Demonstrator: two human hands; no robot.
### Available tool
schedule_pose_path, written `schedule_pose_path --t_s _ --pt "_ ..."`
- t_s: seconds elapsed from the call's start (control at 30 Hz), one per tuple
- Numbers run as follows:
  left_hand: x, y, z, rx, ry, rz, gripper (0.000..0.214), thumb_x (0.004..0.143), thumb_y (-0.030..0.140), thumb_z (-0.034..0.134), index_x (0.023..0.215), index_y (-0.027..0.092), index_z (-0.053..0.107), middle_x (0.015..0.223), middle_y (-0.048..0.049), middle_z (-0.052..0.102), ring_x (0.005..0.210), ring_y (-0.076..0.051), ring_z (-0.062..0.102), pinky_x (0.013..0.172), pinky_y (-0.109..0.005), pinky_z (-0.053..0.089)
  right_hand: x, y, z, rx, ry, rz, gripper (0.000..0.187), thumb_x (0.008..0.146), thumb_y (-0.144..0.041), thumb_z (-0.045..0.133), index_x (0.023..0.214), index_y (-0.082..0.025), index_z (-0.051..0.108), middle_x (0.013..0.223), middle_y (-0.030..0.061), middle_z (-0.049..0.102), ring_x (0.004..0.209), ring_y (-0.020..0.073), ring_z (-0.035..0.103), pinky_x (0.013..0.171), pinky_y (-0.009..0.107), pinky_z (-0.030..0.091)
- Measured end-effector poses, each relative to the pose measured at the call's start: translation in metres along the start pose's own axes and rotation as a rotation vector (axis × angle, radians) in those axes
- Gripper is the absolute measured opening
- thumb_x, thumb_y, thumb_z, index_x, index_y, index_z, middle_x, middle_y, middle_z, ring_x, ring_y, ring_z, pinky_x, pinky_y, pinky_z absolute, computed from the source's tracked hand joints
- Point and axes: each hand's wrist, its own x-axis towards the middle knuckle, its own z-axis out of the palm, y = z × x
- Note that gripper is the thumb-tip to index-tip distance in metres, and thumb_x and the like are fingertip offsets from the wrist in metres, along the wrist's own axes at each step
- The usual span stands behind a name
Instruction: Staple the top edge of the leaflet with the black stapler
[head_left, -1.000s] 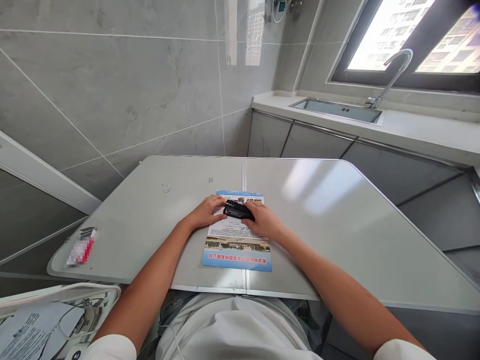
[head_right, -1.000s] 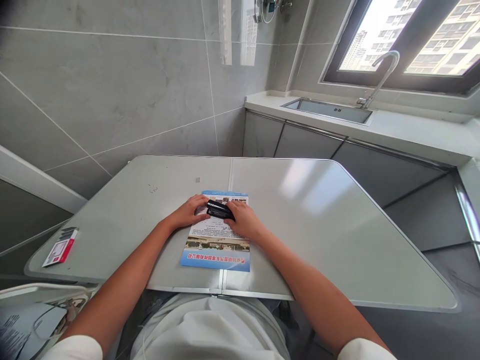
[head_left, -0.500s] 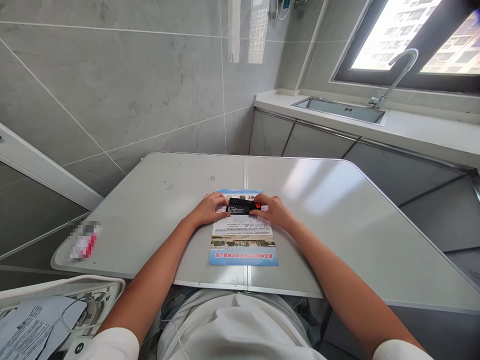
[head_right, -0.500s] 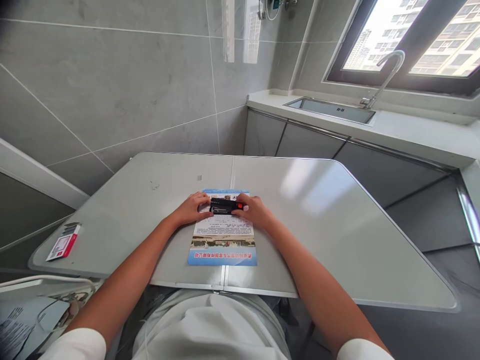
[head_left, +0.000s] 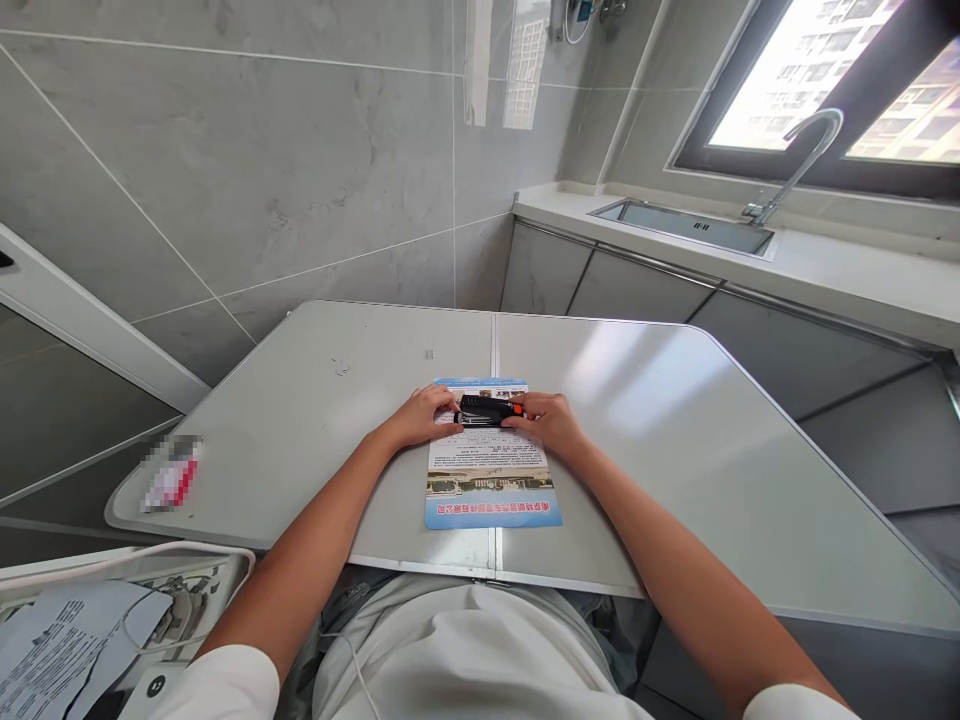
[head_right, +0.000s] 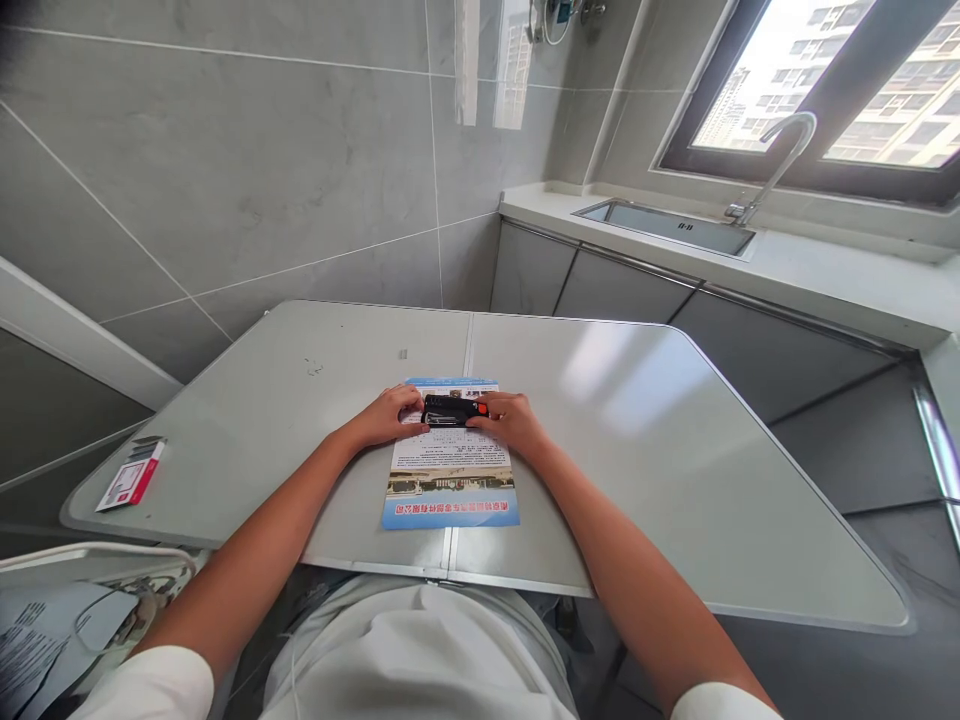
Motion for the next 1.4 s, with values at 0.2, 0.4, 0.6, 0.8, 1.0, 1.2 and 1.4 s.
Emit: schedule_pose_path --t_s 0.2,0.4,0.6,0.8,1.0,1.2,1.4 --pt "-0.001 0.001 -0.002 -0.007 -0.004 -0.012 0.031 0.088 0.05 0.075 0.091 0.023 0.061 0.104 -0.0042 0.068 0.1 -0.026 0.062 0.095 -0.041 0.047 0.002 0.0 -0.001 -0.062 -0.028 -0.035 0.044 0.08 -0.054 0.081 0.065 -0.024 0.053 0.089 0.0055 0.074 0.082 0.0241 0.068 0.081 0.039 0.056" --pt "0.001 0.0 0.0 -0.038 0.015 -0.009 0.028 0.086 0.047 0.076 0.093 0.022 0.064 0.105 -0.0055 0.069 0.1 -0.026 0.063 0.092 -0.04 0.049 0.007 -0.01 -0.006 -0.095 -0.183 -0.083 0.045 0.089 -0.049 0.07 0.068 -0.025 0.038 0.09 0.0039 0.066 0.085 0.021 0.062 0.08 0.034 0.049" --pt "0.002 -0.001 0.0 -0.073 0.035 0.003 0.027 0.086 0.046 0.076 0.091 0.022 0.065 0.105 -0.006 0.069 0.099 -0.026 0.063 0.09 -0.04 0.05 0.007 -0.016 -0.004 -0.088 -0.242 -0.043 0.05 0.093 -0.046 0.063 0.064 -0.024 0.029 0.113 0.0093 0.068 0.098 0.0235 0.065 0.087 0.038 0.048" --pt "0.002 -0.004 0.0 -0.054 0.049 0.002 0.028 0.087 0.046 0.077 0.094 0.021 0.065 0.109 -0.0072 0.069 0.103 -0.027 0.063 0.091 -0.04 0.049 0.011 -0.013 -0.001 -0.081 -0.27 0.035 0.052 0.087 -0.045 0.066 0.064 -0.025 0.024 0.112 0.008 0.069 0.093 0.0225 0.065 0.084 0.038 0.048" --pt "0.001 -0.001 -0.002 -0.071 0.044 -0.018 0.029 0.087 0.047 0.076 0.092 0.021 0.065 0.105 -0.0055 0.068 0.1 -0.026 0.062 0.089 -0.038 0.049 0.006 -0.014 0.007 -0.021 -0.035 -0.014 0.03 0.081 -0.038 0.079 0.082 -0.024 0.052 0.106 0.0043 0.076 0.102 0.0243 0.07 0.091 0.039 0.051" --pt "-0.001 -0.004 -0.002 -0.185 0.045 -0.083 0.042 0.08 0.051 0.084 0.104 0.02 0.07 0.114 -0.0073 0.066 0.106 -0.027 0.062 0.092 -0.039 0.051 0.004 -0.012 0.024 -0.155 -0.049 -0.09 0.032 0.085 -0.027 0.081 0.116 -0.027 0.074 0.106 0.0034 0.08 0.094 0.0246 0.074 0.093 0.041 0.057" --pt "0.002 0.0 -0.004 -0.904 0.401 -0.099 0.073 0.084 0.063 0.081 0.143 0.025 0.059 0.161 -0.0141 0.047 0.147 -0.034 0.047 0.118 -0.045 0.041 -0.003 -0.02 0.021 -0.275 0.192 -0.506 0.034 0.096 -0.013 0.065 0.125 -0.028 0.075 0.115 0.0067 0.079 0.109 0.0263 0.071 0.094 0.044 0.062"
